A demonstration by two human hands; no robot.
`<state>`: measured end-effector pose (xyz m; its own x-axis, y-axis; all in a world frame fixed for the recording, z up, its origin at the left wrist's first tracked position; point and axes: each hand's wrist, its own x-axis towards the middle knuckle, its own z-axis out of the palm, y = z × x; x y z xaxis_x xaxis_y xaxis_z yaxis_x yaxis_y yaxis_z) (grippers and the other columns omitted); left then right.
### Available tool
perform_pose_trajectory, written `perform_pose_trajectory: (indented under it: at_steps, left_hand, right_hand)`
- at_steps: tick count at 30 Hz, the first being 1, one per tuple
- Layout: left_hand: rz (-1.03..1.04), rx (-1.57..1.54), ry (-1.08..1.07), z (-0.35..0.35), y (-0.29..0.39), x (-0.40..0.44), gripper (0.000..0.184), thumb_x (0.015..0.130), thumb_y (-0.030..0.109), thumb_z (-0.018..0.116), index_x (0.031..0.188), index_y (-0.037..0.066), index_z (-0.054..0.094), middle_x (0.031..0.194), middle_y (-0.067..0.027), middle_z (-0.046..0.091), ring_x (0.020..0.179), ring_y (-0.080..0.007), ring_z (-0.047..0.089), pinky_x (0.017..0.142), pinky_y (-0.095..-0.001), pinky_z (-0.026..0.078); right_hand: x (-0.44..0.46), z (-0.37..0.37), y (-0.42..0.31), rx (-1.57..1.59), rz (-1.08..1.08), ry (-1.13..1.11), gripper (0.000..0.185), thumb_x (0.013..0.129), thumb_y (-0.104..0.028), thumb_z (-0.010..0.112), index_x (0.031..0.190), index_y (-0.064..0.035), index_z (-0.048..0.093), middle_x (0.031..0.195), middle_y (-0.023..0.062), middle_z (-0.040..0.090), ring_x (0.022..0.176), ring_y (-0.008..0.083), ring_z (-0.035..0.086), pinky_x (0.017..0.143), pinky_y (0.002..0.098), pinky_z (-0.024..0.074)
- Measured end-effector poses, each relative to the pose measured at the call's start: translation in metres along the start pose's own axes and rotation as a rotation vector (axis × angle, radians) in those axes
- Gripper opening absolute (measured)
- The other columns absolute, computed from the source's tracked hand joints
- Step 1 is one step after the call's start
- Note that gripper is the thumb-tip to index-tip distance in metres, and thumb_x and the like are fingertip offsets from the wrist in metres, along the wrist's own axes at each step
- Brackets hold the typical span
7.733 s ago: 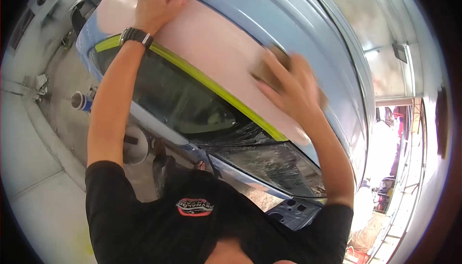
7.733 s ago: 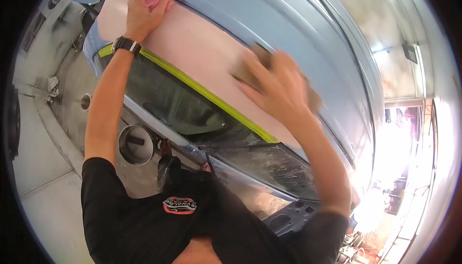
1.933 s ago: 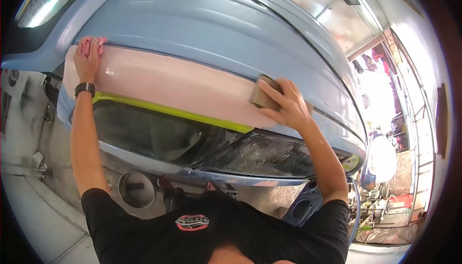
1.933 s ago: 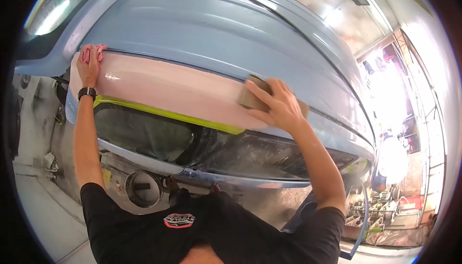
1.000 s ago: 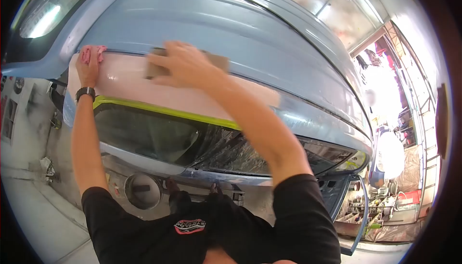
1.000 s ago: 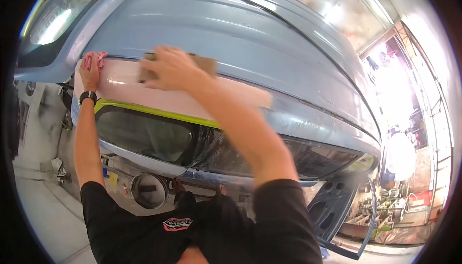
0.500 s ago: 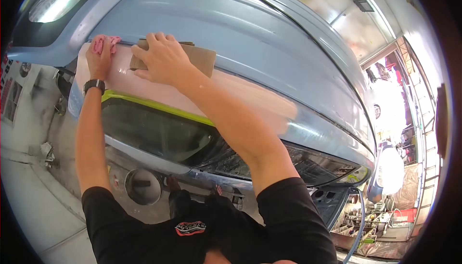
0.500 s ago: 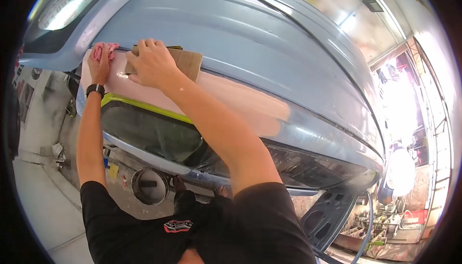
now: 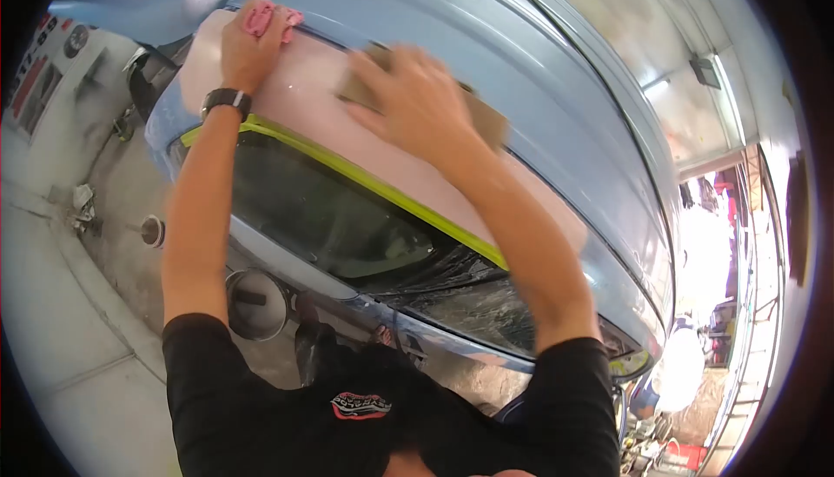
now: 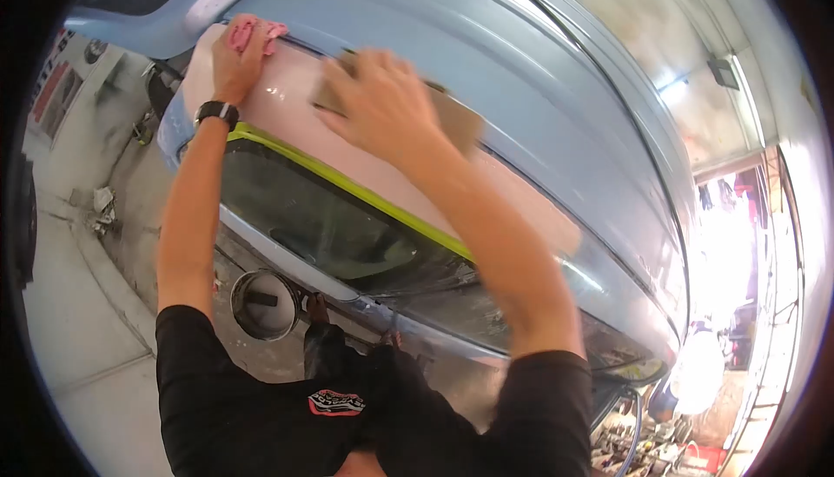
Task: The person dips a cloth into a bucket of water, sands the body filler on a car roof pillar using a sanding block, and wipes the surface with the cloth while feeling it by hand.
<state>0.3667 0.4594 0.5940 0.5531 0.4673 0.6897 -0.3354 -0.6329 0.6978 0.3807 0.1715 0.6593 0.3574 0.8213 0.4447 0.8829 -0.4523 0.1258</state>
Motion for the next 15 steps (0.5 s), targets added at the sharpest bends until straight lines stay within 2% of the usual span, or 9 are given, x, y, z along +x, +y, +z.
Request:
perform_pose_trajectory:
  at_steps: [3, 4, 6, 7, 8, 9, 12, 14, 15]
  left_hand:
    - [0.014, -0.013, 0.007, -0.002, 0.014, -0.002, 0.020, 0.099, 0.023, 0.068, 0.095, 0.004, 0.066, 0.079, -0.0063, 0.075, 0.069, -0.0148, 0.070, 0.069, -0.0303, 0.055]
    - [-0.085, -0.165, -0.029, 0.001, 0.016, -0.003, 0.020, 0.099, 0.023, 0.067, 0.096, 0.003, 0.065, 0.079, -0.0063, 0.076, 0.069, -0.0154, 0.071, 0.070, -0.0296, 0.056]
    - [-0.050, -0.078, -0.018, -0.002, 0.019, 0.001, 0.022, 0.101, 0.024, 0.065, 0.095, 0.003, 0.068, 0.076, -0.0044, 0.073, 0.068, -0.0122, 0.066, 0.068, -0.0291, 0.053]
    - [-0.049, -0.037, -0.024, -0.002, 0.017, -0.003, 0.023, 0.102, 0.024, 0.064, 0.095, 0.003, 0.069, 0.074, -0.0034, 0.071, 0.068, -0.0105, 0.063, 0.066, -0.0288, 0.052]
    - [-0.023, -0.005, -0.027, -0.004, 0.020, -0.004, 0.023, 0.101, 0.025, 0.065, 0.093, 0.004, 0.069, 0.074, -0.0048, 0.071, 0.066, -0.0138, 0.065, 0.067, -0.0300, 0.052]
    - [-0.038, 0.018, -0.012, -0.004, 0.023, -0.005, 0.023, 0.100, 0.026, 0.066, 0.093, 0.005, 0.069, 0.075, -0.0055, 0.073, 0.068, -0.0177, 0.068, 0.069, -0.0319, 0.054]
    - [-0.048, 0.092, 0.031, -0.001, 0.017, -0.003, 0.023, 0.096, 0.029, 0.068, 0.093, 0.007, 0.068, 0.079, -0.0072, 0.076, 0.073, -0.0267, 0.073, 0.072, -0.0364, 0.057]
    - [-0.016, 0.151, 0.030, -0.002, 0.012, 0.000, 0.024, 0.096, 0.030, 0.067, 0.091, 0.007, 0.068, 0.078, -0.0074, 0.076, 0.074, -0.0288, 0.073, 0.072, -0.0375, 0.057]
    - [-0.024, 0.130, 0.023, -0.003, 0.015, 0.001, 0.024, 0.096, 0.031, 0.067, 0.091, 0.007, 0.067, 0.078, -0.0075, 0.076, 0.074, -0.0289, 0.073, 0.072, -0.0380, 0.057]
  right_hand:
    - [0.025, 0.009, -0.010, 0.046, -0.050, -0.008, 0.058, 0.092, -0.048, 0.073, 0.142, -0.0235, 0.059, 0.118, 0.0200, 0.060, 0.116, 0.0392, 0.060, 0.095, 0.0488, 0.0511]
    - [0.024, 0.009, -0.008, 0.055, -0.057, -0.013, 0.059, 0.091, -0.048, 0.073, 0.143, -0.0239, 0.059, 0.118, 0.0199, 0.060, 0.115, 0.0391, 0.060, 0.095, 0.0488, 0.0508]
    - [-0.039, -0.026, 0.012, 0.040, -0.011, -0.079, 0.061, 0.090, -0.049, 0.075, 0.145, -0.0263, 0.059, 0.118, 0.0196, 0.059, 0.115, 0.0395, 0.060, 0.095, 0.0501, 0.0504]
    - [-0.073, -0.049, 0.020, 0.005, 0.079, -0.223, 0.065, 0.089, -0.050, 0.076, 0.148, -0.0302, 0.057, 0.118, 0.0189, 0.058, 0.113, 0.0392, 0.060, 0.094, 0.0510, 0.0505]
    - [-0.108, -0.068, 0.028, -0.014, 0.144, -0.259, 0.069, 0.087, -0.049, 0.078, 0.151, -0.0329, 0.055, 0.117, 0.0182, 0.057, 0.110, 0.0388, 0.060, 0.092, 0.0508, 0.0511]
    - [-0.145, -0.077, 0.040, -0.105, 0.121, -0.192, 0.073, 0.085, -0.046, 0.080, 0.152, -0.0323, 0.054, 0.116, 0.0179, 0.057, 0.108, 0.0382, 0.060, 0.090, 0.0501, 0.0517]
    - [-0.162, -0.086, 0.040, -0.119, 0.130, -0.210, 0.076, 0.083, -0.044, 0.082, 0.152, -0.0290, 0.054, 0.115, 0.0176, 0.057, 0.106, 0.0372, 0.060, 0.088, 0.0495, 0.0516]
    - [-0.093, -0.061, 0.011, -0.116, 0.187, -0.307, 0.070, 0.086, -0.045, 0.079, 0.149, -0.0234, 0.056, 0.117, 0.0182, 0.057, 0.107, 0.0366, 0.060, 0.090, 0.0483, 0.0511]
    - [-0.054, -0.035, 0.000, -0.106, 0.084, -0.166, 0.067, 0.087, -0.046, 0.077, 0.146, -0.0216, 0.057, 0.117, 0.0186, 0.058, 0.108, 0.0367, 0.060, 0.090, 0.0478, 0.0509]
